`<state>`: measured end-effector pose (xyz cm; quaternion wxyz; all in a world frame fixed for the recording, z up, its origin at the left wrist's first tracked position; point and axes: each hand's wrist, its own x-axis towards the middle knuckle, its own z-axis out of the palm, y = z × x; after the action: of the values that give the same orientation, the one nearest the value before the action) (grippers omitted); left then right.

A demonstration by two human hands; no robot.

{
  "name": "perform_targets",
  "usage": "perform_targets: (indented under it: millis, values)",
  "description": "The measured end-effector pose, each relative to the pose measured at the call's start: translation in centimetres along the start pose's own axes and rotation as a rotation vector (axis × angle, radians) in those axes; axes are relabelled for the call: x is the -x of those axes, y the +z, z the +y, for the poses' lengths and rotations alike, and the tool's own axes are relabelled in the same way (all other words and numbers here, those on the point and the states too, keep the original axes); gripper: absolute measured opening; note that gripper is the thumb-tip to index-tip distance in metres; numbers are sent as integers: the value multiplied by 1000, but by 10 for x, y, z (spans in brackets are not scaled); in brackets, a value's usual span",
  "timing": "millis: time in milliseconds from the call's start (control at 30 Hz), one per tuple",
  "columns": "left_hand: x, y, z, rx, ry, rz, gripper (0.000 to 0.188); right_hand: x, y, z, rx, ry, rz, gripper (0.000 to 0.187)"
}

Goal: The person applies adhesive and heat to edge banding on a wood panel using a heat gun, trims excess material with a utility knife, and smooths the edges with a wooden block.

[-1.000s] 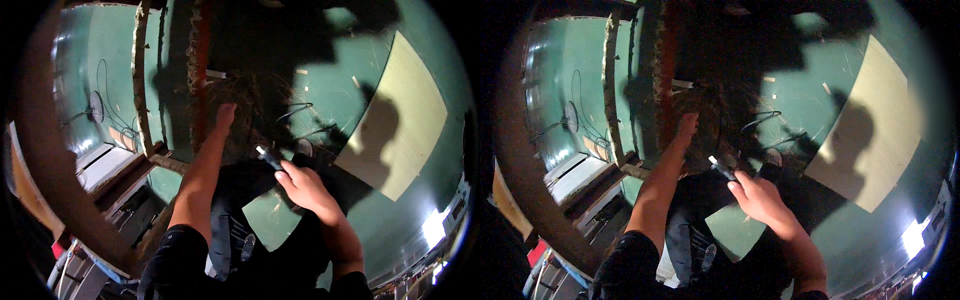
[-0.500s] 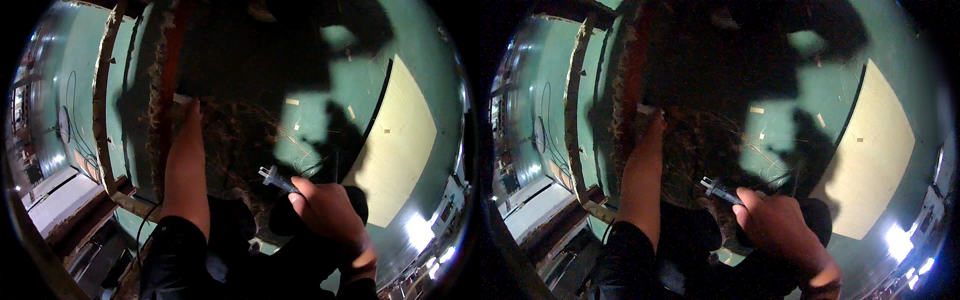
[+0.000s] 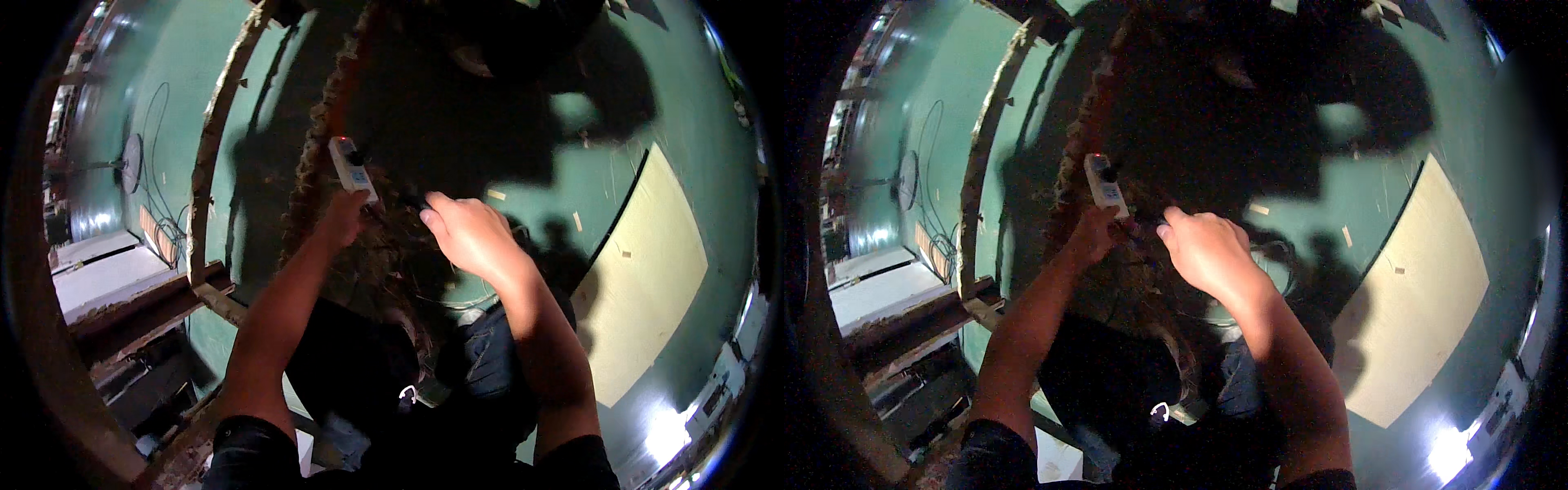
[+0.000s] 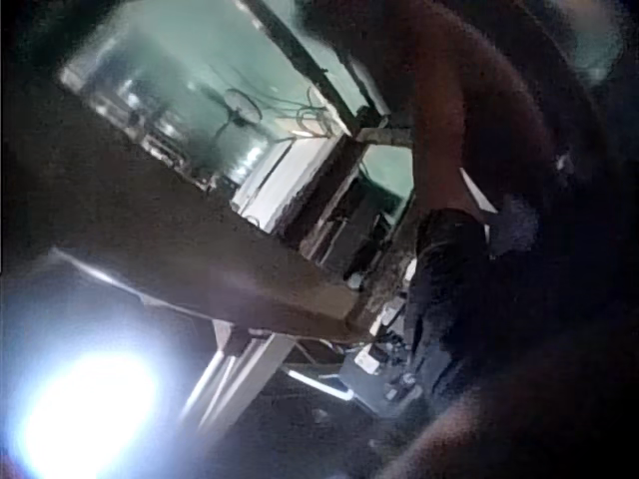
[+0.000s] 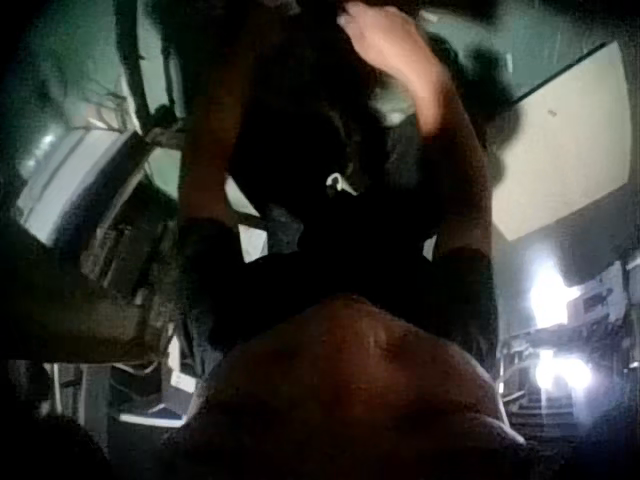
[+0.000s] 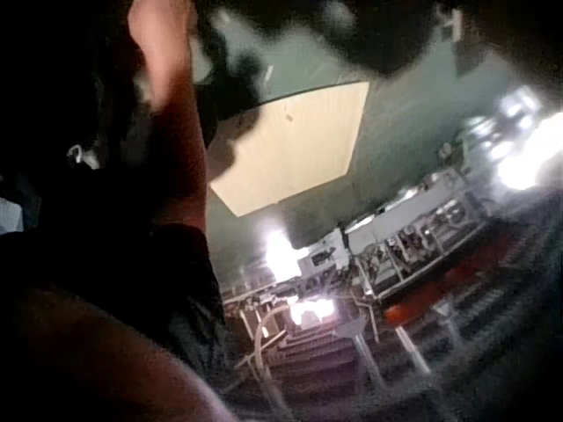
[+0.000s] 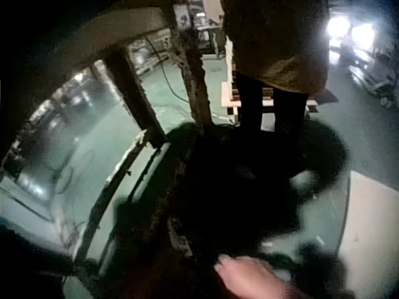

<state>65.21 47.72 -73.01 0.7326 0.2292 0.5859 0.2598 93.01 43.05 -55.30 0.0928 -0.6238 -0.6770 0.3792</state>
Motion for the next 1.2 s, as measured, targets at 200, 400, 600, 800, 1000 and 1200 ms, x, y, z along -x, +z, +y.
perform_targets:
  millis: [200,400,600,800,1000,1200]
  values:
    - [36,-12,0,-405,281,242,43,-45,37,-7,131,-64,61,25]
    - [64,10,18,-465,295,198,44,-96,62,11,324,-115,16,26]
    - [76,32,31,-743,330,318,42,-109,87,22,424,-227,121,30]
    - [72,20,19,-832,460,393,50,-110,84,15,341,-242,91,33]
    - [64,13,14,-838,542,354,52,-111,78,13,273,-258,32,32]
    - [57,11,11,-896,447,343,59,-114,73,14,312,-239,-24,32]
